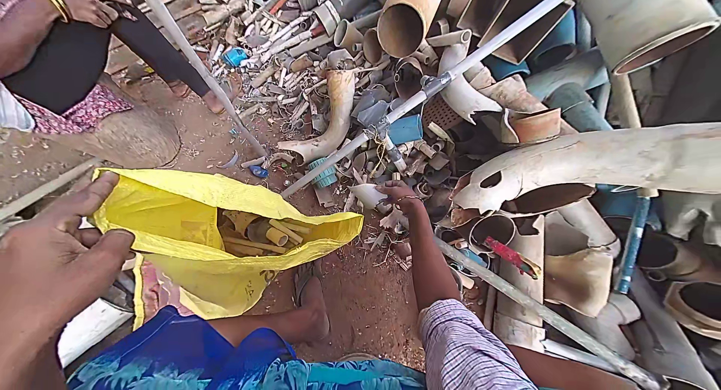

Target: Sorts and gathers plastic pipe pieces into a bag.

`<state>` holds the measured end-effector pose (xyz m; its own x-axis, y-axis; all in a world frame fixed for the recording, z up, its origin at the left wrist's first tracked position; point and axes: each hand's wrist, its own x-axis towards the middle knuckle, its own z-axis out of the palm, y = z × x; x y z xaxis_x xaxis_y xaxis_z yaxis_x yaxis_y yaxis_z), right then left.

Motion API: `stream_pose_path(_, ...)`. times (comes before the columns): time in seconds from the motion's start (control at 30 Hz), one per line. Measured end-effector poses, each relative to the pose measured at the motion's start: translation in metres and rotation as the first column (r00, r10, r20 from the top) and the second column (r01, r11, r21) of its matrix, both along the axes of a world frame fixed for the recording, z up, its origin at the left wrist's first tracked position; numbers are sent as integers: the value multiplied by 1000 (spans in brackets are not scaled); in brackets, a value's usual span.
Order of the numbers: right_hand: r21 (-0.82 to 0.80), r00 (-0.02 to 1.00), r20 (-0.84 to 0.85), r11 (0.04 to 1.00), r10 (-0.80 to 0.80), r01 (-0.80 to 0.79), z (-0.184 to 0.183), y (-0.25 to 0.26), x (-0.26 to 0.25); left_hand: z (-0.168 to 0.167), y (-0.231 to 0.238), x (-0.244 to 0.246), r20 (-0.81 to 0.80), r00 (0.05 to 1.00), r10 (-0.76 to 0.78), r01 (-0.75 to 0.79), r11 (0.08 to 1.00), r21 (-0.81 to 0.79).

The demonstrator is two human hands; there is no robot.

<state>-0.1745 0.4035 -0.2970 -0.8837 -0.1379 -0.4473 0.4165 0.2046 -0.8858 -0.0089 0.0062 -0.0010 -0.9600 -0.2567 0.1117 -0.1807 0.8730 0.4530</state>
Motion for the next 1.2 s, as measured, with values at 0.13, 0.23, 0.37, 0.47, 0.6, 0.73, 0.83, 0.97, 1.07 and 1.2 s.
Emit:
stream_pose_path(0.13,427,975,121,896,-187,119,-33,24,-1,-11,-15,-4,17,1000,-26,27,998,-61)
stream_pose_path(0.23,294,961,116,933,-250,207,-32,22,6,-3,1,-6,64,997,-32,36,997,-61)
stream_pose_path(0.37,-345,927,195,862,-322,372,-1,19,16,-5,11,-6,67,995,-77,79,996,-33)
stream_pose_path(0.47,-639,980,44,748,-196,178,12,24,17,-4,21,-6,48,993,-104,106,993,-50)
stream_pose_path(0.6,-822,921,-388,468,-46,-323,52,14,26,4,38,-2,57,976,-210,215,972,-100)
stream_pose_path(0.73,-683,727,-685,300,55,-666,97,-39,40,2,43,0,37,953,-299,302,944,-136)
stream_pose_path(0.83,-220,663,-690,788,292,-575,107,-113,59,0,47,0,66,938,-341,347,920,-184)
stream_pose_path(0.97,319,639,-464,789,613,-525,116,-168,89,-4,56,-3,95,925,-368,380,907,-184)
stream_pose_path(1.07,306,631,-517,814,578,-495,124,-155,93,-3,55,1,93,930,-357,367,916,-161)
stream_pose_path(1.2,264,593,-664,884,457,-385,152,-128,98,5,57,0,134,940,-315,331,935,-123)
